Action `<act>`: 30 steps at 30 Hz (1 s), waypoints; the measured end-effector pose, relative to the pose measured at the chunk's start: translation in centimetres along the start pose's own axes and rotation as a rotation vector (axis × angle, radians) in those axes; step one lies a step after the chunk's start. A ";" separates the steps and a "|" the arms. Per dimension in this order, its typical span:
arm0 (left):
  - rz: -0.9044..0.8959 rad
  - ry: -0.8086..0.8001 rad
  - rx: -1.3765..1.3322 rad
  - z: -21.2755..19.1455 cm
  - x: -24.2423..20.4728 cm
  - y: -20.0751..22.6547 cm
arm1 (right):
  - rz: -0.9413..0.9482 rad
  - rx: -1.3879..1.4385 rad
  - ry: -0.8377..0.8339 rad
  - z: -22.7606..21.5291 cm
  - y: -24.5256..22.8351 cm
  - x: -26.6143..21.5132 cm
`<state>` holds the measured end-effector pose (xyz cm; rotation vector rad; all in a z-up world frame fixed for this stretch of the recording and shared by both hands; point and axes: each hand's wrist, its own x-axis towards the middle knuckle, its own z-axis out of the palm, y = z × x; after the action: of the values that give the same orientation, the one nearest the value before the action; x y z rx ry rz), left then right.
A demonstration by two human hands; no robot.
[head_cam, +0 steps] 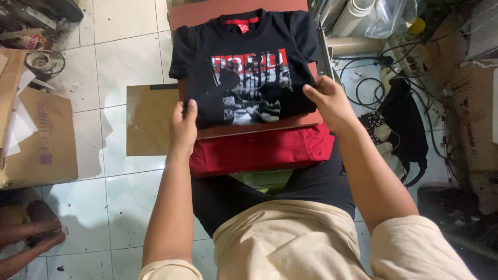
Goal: Folding and stacking t-shirts on a heat press machine in a stockroom
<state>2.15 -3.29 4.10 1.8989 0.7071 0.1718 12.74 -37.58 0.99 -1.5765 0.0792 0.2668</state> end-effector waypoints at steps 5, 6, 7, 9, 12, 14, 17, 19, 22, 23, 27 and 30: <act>-0.011 -0.133 0.069 0.0 1.0 -1.3 | 0.039 -0.105 -0.083 0.2 -2.3 -0.5; -0.011 -0.131 0.049 0.0 1.1 -0.8 | 0.021 -0.131 -0.049 0.1 -2.3 -0.2; -0.001 -0.128 0.046 -0.4 1.2 0.7 | 0.010 -0.130 -0.047 0.0 -2.6 0.4; 0.193 -0.077 -0.205 -1.1 0.4 3.0 | -0.131 0.142 0.004 -0.4 -2.6 0.9; 0.333 -0.213 -0.458 -3.7 -0.4 7.3 | -0.239 0.425 -0.254 -0.5 -9.0 -1.7; 0.434 -0.244 -0.512 -4.8 -1.2 9.5 | -0.316 0.478 -0.299 -1.0 -10.9 -2.9; 0.531 -0.256 -0.522 -5.8 -1.9 11.7 | -0.355 0.488 -0.299 -0.5 -14.2 -4.4; 0.531 -0.238 -0.481 -5.7 -1.3 12.0 | -0.320 0.445 -0.253 0.3 -15.5 -4.5; 0.510 -0.208 -0.368 -4.8 0.8 11.7 | -0.137 0.167 -0.140 1.0 -15.3 -2.6; 0.455 -0.241 -0.420 -4.5 1.6 11.9 | -0.213 0.092 -0.166 1.0 -14.9 -1.4; 0.543 -0.273 -0.428 -5.2 3.8 14.2 | -0.482 0.144 -0.252 1.2 -17.1 0.6; 0.678 -0.246 -0.441 -6.3 3.6 16.0 | -0.460 0.264 -0.285 1.6 -19.1 0.6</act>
<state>8.72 -0.66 20.15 1.6223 -0.1577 0.4679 17.29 -35.44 19.47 -1.2394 -0.4490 0.1097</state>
